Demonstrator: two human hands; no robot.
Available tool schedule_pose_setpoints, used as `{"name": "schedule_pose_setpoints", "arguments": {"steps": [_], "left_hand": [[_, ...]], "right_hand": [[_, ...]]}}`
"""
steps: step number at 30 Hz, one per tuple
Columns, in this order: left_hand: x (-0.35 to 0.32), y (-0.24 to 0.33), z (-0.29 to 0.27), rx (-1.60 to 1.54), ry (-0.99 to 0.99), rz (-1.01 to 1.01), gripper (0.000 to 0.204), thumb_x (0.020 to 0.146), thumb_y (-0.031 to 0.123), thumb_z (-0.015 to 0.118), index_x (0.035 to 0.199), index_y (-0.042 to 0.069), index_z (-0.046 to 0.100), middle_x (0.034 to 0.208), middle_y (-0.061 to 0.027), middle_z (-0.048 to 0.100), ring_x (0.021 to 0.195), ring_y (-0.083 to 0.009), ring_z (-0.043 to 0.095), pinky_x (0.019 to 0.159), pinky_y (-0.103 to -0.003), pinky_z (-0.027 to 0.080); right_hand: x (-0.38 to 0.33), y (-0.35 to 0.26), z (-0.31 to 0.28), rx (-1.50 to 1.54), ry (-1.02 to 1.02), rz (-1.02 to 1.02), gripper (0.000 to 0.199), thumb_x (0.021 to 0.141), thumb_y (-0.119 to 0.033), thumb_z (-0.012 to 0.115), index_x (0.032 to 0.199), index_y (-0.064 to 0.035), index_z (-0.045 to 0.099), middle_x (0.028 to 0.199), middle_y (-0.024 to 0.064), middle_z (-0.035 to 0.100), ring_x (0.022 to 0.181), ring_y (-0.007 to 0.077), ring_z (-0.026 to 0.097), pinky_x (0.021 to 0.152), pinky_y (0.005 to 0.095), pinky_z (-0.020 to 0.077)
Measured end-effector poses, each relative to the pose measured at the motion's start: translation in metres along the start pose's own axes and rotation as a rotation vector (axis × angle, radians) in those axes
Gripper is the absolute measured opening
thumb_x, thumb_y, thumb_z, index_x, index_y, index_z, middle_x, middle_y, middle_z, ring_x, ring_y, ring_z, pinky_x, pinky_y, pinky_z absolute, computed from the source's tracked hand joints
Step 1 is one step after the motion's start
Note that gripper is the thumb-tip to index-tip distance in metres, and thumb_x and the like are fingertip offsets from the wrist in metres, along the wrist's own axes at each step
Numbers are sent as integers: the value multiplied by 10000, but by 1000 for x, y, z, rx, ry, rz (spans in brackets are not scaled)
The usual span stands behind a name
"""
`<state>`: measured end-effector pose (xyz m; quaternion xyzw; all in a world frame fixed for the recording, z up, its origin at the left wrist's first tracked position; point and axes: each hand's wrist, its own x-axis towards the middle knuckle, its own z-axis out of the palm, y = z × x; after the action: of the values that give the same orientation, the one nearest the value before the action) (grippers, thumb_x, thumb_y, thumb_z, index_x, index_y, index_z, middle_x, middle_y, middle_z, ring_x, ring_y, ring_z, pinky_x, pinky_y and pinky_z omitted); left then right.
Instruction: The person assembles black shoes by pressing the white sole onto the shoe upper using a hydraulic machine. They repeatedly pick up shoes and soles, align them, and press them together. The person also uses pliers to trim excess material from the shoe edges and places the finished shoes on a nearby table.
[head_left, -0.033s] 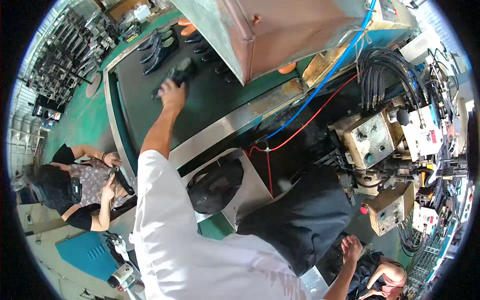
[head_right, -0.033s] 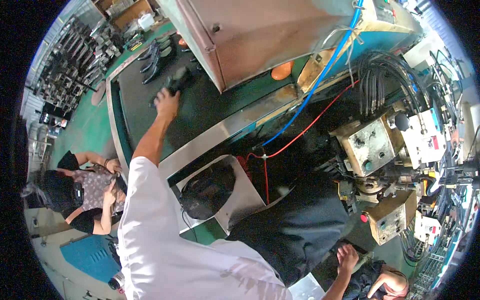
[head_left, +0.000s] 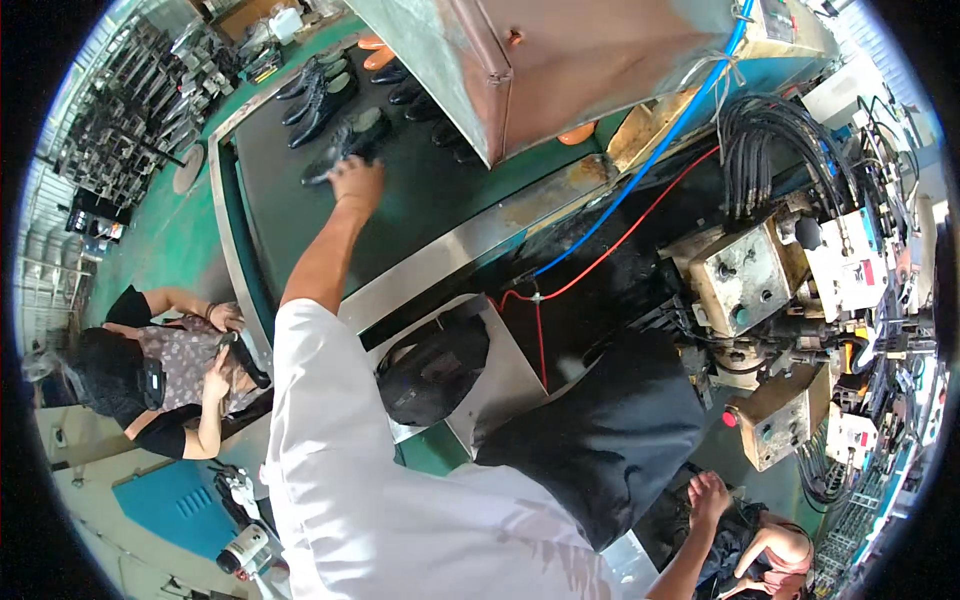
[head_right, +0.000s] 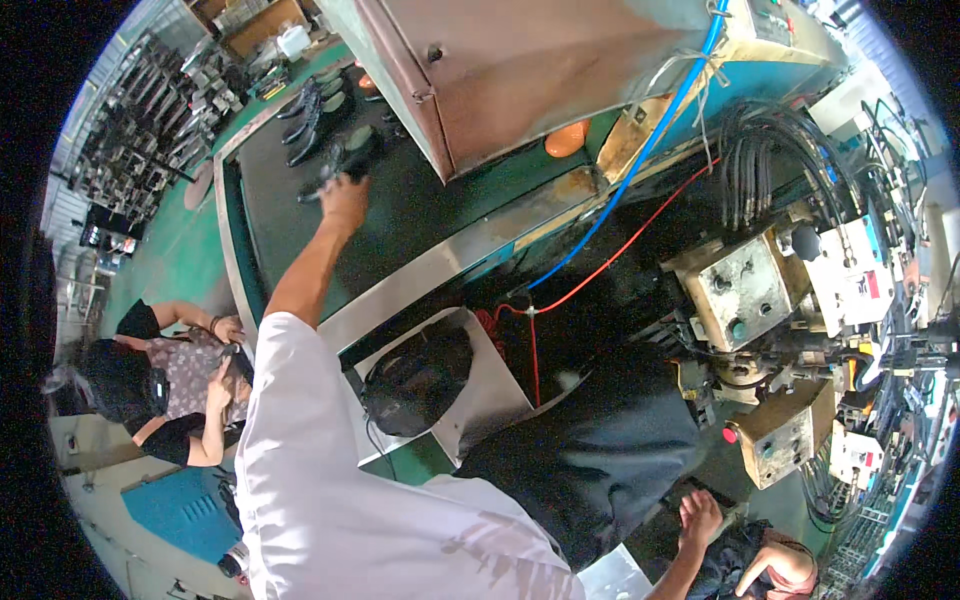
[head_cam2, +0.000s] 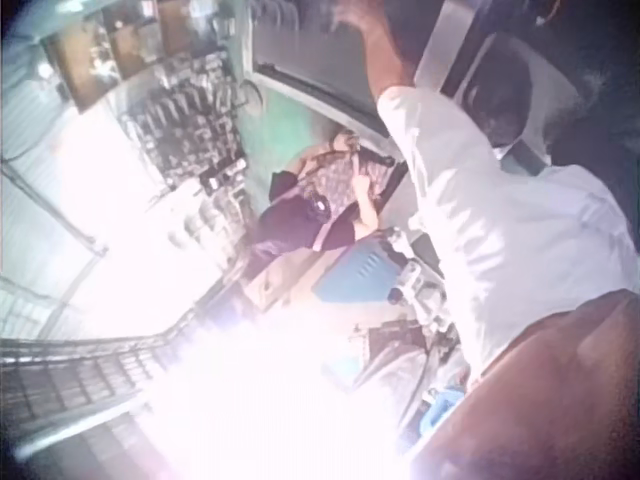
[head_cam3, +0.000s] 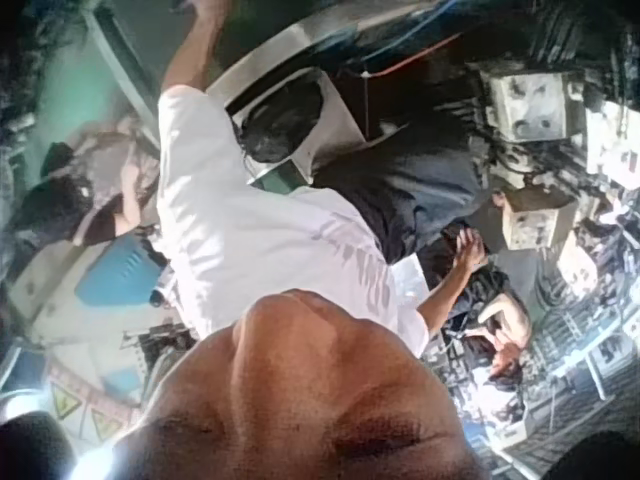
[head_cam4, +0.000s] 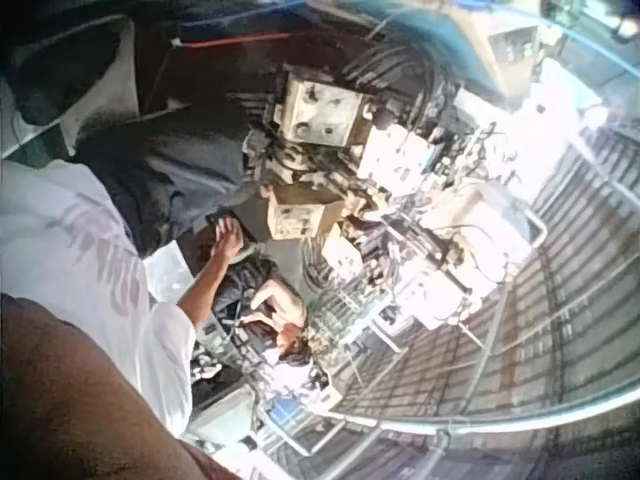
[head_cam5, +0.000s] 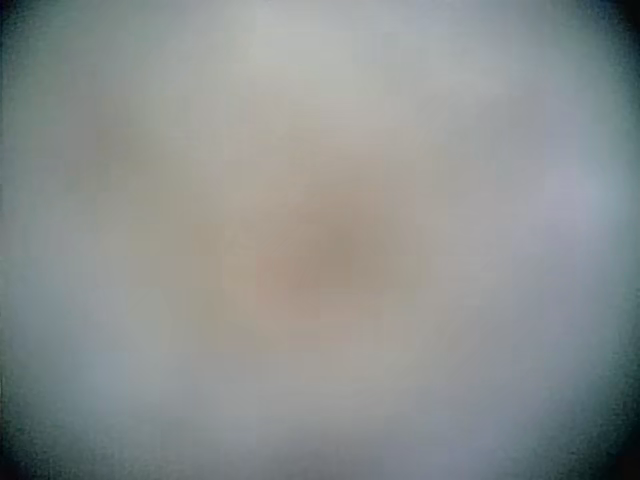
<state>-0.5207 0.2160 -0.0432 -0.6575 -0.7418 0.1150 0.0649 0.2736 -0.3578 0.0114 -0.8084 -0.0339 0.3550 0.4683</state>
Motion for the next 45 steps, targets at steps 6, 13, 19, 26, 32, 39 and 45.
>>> {"name": "schedule_pose_setpoints", "arguments": {"steps": [6,13,19,26,32,39,45], "left_hand": [[-54,160,-66,-159,49,654,187,934,114,618,987,68,791,938,-204,789,953,-397,790,799,-533,636],[-274,348,-151,-796,-444,1303,357,1066,111,590,1361,-66,685,1294,-269,737,1212,-436,700,1052,-495,539],[-450,438,-147,-813,-608,2003,335,1045,76,621,1351,-42,688,1157,-223,714,1063,-383,702,955,-462,550],[-472,453,-140,-662,-712,2111,378,990,-52,610,1352,7,703,1053,-146,593,900,-311,612,859,-407,524],[-478,473,-141,-514,-874,2003,379,1012,-78,564,1347,21,713,1040,-126,613,869,-229,629,772,-346,539],[-470,483,-169,-440,-663,1970,254,1087,20,559,1280,-53,707,1031,-135,656,888,-224,663,795,-339,547],[-395,453,-192,-369,-518,1732,196,1077,2,572,1205,-72,701,1015,-112,652,883,-208,651,802,-328,540]], "right_hand": [[-55,75,-121,135,222,-158,166,1085,-147,651,1102,18,664,1004,144,750,831,217,745,670,325,611],[-217,173,-117,-11,526,295,348,991,-168,670,1229,78,730,945,162,781,785,228,760,727,357,635],[-414,407,59,521,723,639,283,903,-95,649,635,-6,661,605,102,637,498,212,603,487,403,504],[-579,511,309,-430,328,981,196,979,-276,679,1026,-110,771,979,142,759,886,350,759,775,492,586],[-530,563,144,-548,154,1178,325,1027,-356,619,1199,-100,720,1252,211,737,1191,345,716,982,436,547],[-481,569,-194,-279,1301,935,638,923,-361,669,1380,78,603,1428,310,645,1380,459,588,1171,504,477],[-346,477,-300,-120,1173,1070,953,834,-548,841,1481,76,526,1492,388,564,1444,482,538,1225,499,418]]}}
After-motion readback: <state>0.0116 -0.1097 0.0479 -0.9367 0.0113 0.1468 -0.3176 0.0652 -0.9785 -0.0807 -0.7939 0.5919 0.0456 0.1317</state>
